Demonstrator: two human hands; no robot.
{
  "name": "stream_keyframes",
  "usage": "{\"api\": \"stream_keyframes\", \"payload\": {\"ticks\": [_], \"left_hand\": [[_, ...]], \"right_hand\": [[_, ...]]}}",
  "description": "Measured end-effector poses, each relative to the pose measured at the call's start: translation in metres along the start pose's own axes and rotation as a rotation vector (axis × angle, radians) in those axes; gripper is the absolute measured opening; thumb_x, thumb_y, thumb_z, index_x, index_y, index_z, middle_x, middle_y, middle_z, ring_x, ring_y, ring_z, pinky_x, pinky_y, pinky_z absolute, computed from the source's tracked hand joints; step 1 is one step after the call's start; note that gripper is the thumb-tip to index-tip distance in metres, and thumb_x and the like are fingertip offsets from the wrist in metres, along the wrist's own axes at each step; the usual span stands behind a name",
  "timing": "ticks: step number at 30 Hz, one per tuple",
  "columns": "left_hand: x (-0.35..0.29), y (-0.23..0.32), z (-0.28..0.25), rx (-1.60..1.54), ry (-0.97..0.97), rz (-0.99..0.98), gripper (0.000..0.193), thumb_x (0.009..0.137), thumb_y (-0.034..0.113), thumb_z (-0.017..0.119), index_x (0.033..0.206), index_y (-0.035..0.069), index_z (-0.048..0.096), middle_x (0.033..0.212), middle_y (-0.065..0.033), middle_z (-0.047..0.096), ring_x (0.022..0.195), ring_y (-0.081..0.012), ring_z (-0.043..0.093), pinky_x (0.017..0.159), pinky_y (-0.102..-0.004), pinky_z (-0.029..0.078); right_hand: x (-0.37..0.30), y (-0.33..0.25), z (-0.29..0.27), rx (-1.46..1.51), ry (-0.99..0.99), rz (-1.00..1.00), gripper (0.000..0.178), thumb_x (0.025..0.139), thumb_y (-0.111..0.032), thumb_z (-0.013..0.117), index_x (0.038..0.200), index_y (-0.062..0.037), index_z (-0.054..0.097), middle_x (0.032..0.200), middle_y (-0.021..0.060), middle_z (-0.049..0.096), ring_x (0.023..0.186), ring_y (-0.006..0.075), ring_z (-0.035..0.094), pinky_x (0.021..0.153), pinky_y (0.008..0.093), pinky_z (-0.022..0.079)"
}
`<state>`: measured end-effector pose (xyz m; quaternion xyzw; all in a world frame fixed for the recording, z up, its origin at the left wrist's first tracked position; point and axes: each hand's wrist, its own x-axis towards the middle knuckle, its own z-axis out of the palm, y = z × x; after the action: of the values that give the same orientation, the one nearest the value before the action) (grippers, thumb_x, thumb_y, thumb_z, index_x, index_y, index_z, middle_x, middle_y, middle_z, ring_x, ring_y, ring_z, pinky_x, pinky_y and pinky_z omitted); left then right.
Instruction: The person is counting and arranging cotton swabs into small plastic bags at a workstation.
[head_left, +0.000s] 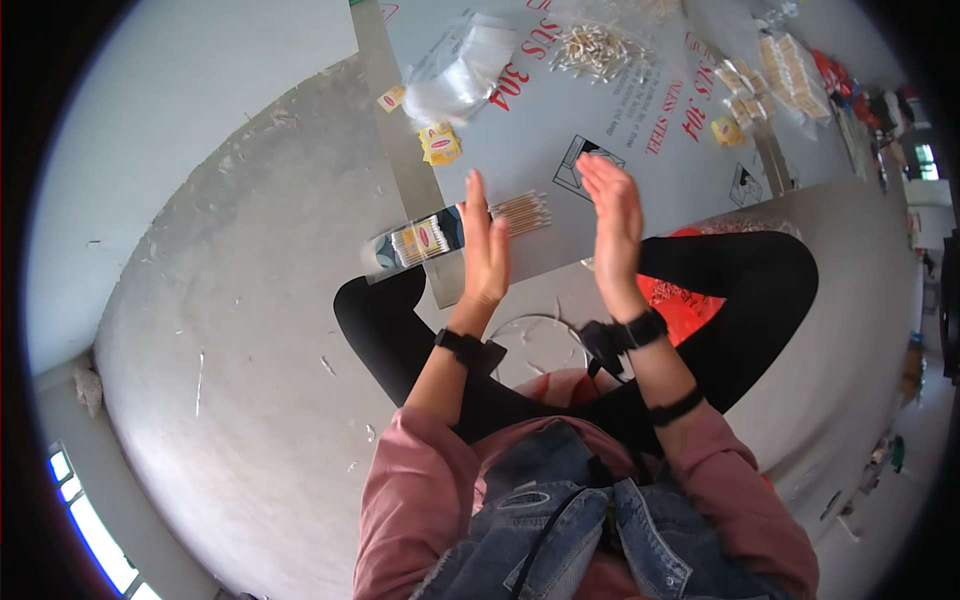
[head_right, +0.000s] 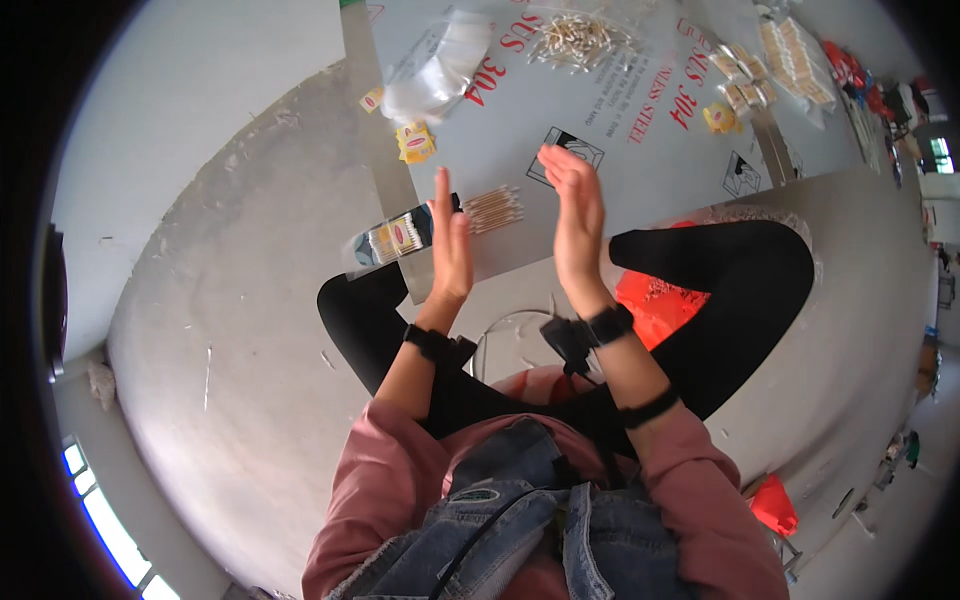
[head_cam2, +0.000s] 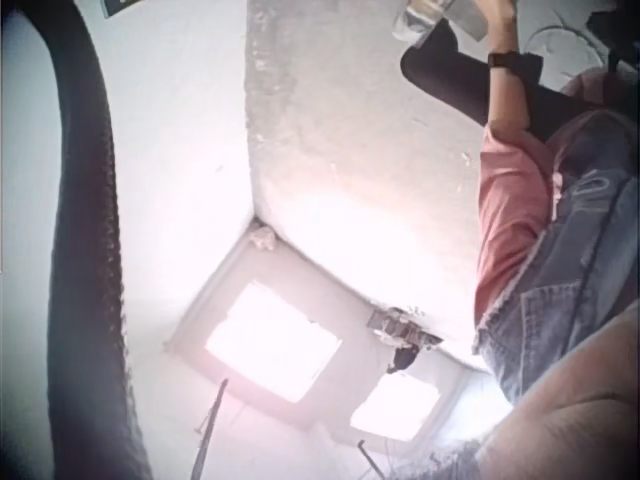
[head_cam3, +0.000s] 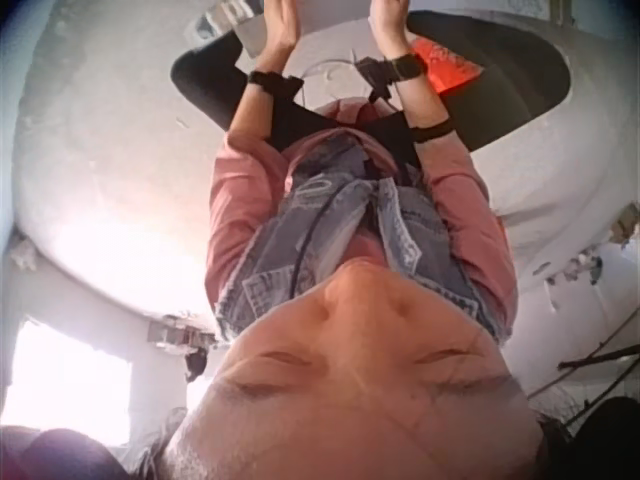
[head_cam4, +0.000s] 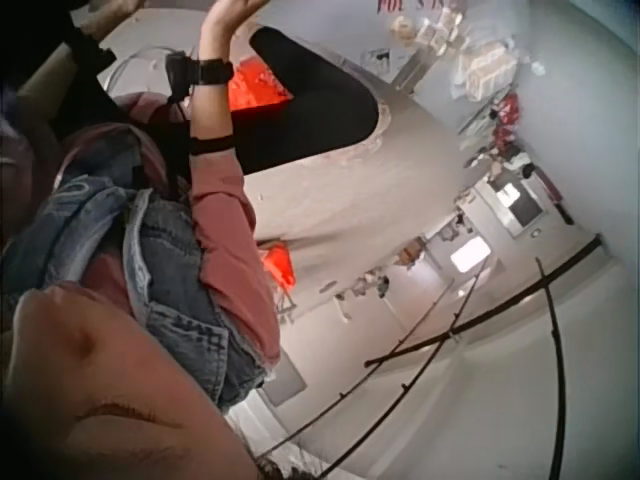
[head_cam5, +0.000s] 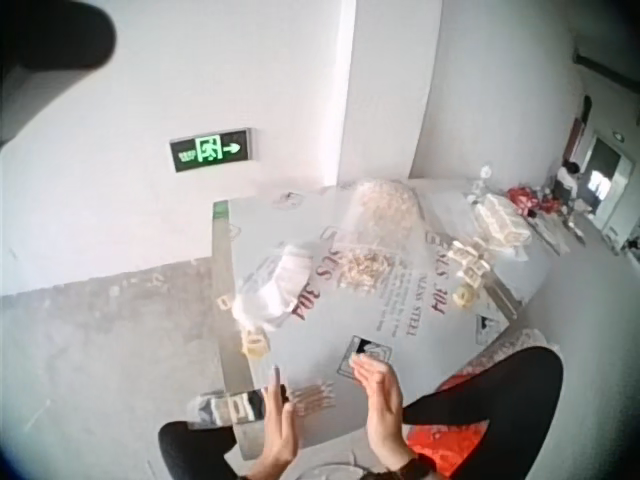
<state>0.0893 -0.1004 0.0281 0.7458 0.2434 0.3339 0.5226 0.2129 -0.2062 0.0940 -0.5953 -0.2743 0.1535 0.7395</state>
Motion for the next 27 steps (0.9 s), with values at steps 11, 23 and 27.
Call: {"api": "stream_keyframes", "payload": {"ticks": [11,23,27], "left_hand": [[0.009,0.002,0.018,-0.392,0.121,-0.194,0.067,0.109,0.044,0.028,0.161,0.005,0.013,0.166,-0.0191,0.019,0.156,-0.0303,0.012,0.124,-0.0429,0.005],[-0.003,0.002,0.001,0.494,-0.161,0.024,0.083,0.094,0.039,0.059,0.155,-0.006,0.026,0.163,-0.0254,0.025,0.153,-0.0411,0.019,0.124,-0.0517,0.014],[-0.012,0.0,0.011,0.873,-0.258,0.099,0.088,0.09,0.051,0.061,0.153,-0.004,0.034,0.162,-0.0207,0.03,0.153,-0.033,0.024,0.123,-0.05,0.02]], "right_hand": [[-0.008,0.079,0.042,-0.232,-0.002,0.081,0.044,0.11,-0.034,0.041,0.132,0.0004,0.056,0.134,0.0141,0.059,0.127,0.0236,0.054,0.11,0.0358,0.039],[0.006,0.082,0.02,-0.11,0.015,0.027,0.026,0.106,-0.007,0.045,0.127,0.0001,0.058,0.135,0.013,0.058,0.128,0.0245,0.054,0.113,0.0374,0.04],[0.003,0.085,-0.004,-0.438,-0.059,-0.142,0.03,0.087,0.018,0.042,0.086,0.0006,0.066,0.121,0.0145,0.064,0.116,0.0253,0.061,0.104,0.0376,0.049]]}}
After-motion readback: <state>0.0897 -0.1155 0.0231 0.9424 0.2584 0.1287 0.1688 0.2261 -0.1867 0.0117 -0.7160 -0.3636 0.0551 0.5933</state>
